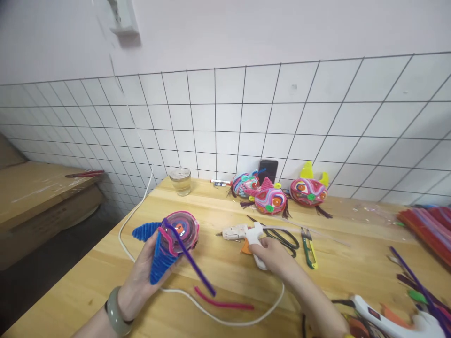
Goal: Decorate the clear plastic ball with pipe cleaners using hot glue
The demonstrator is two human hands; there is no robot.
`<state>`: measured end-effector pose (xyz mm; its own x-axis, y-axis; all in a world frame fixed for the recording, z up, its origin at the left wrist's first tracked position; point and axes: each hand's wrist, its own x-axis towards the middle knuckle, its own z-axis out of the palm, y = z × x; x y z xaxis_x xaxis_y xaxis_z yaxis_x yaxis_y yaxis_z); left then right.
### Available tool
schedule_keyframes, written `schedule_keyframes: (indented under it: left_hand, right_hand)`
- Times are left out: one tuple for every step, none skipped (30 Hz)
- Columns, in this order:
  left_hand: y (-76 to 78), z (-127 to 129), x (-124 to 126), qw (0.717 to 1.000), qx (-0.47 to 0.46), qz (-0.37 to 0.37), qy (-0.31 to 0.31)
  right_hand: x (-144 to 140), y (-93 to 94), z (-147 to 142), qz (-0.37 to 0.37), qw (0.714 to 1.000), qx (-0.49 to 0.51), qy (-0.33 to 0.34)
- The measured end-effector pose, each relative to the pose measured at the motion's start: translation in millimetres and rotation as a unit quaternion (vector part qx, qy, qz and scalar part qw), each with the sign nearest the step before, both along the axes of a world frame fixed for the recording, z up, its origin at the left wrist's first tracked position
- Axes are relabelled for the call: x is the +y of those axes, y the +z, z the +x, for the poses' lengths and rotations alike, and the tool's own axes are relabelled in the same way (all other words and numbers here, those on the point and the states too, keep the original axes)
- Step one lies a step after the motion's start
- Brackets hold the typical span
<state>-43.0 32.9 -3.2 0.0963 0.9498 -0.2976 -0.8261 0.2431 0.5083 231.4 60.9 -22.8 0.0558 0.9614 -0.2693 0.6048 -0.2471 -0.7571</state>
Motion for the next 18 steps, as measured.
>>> schedule_keyframes:
  left_hand:
    - [-0.2,0.2,-0.3,1.0,0.0,0.005,-0.003]
    - [-0.5,0.6,-0.4,1.0,0.0,0.008,-0.006]
    - [-0.8,1.1,-0.4,1.0,0.002,0.008,-0.008]
    - [-1.2,1.7,-0.2,1.0,0.005,0.006,-0.009]
    - [-1.6,2.3,0.1,1.0,0.011,0.005,-0.01]
    - [-2.1,3.0,0.5,1.0,0.018,0.005,-0.009]
    - [-2.6,3.6,1.0,1.0,0.025,0.008,-0.008]
    - [-3.3,4.2,1.5,0.999,0.029,0.011,-0.007]
    - [-4.1,4.7,2.0,0.999,0.033,0.014,-0.007]
    - [-5.1,5.1,2.5,0.999,0.037,0.016,-0.005]
    - [-6.0,5.3,2.9,0.999,0.042,0.019,-0.003]
    - [-6.8,5.5,3.3,0.999,0.05,0.023,0.001]
    - [-7.5,5.6,3.5,0.998,0.061,0.028,0.004]
    - [-7.9,5.8,3.7,0.997,0.073,0.033,0.008]
    - [-7.9,6.0,3.7,0.996,0.084,0.039,0.011]
    - [-7.5,6.2,3.7,0.995,0.093,0.044,0.013]
    - [-6.9,6.5,3.5,0.994,0.1,0.049,0.014]
    - [-5.9,6.8,3.2,0.993,0.104,0.051,0.016]
  right_hand:
    - [-0.7,1.8,-1.6,0.006,1.0,0.025,-0.01]
    - [-1.3,4.2,-3.1,0.017,0.998,0.049,-0.02]
    - [-1.9,7.1,-4.6,0.031,0.997,0.071,-0.03]
    - [-2.5,10.7,-6.0,0.046,0.994,0.091,-0.039]
    - [-3.2,14.8,-7.1,0.06,0.991,0.11,-0.049]
    - [-4.1,19.5,-7.9,0.073,0.987,0.127,-0.059]
    - [-5.4,24.4,-8.5,0.084,0.984,0.142,-0.07]
    - [-7.2,29.6,-9.0,0.094,0.98,0.155,-0.083]
    - [-9.6,34.9,-9.4,0.105,0.975,0.168,-0.099]
    - [-12.7,40.1,-9.8,0.117,0.97,0.18,-0.115]
    - [-16.4,45.0,-10.5,0.131,0.962,0.196,-0.134]
    - [-20.8,49.5,-11.4,0.147,0.952,0.222,-0.148]
    - [-25.7,53.3,-12.4,0.16,0.941,0.257,-0.153]
    - [-30.7,56.3,-13.5,0.175,0.921,0.31,-0.157]
    - [-35.7,58.4,-14.5,0.178,0.903,0.364,-0.143]
    - [-40.3,59.6,-15.3,0.175,0.886,0.409,-0.13]
    - [-44.4,60.0,-15.7,0.175,0.873,0.437,-0.127]
    - [-47.7,59.6,-15.7,0.168,0.871,0.446,-0.122]
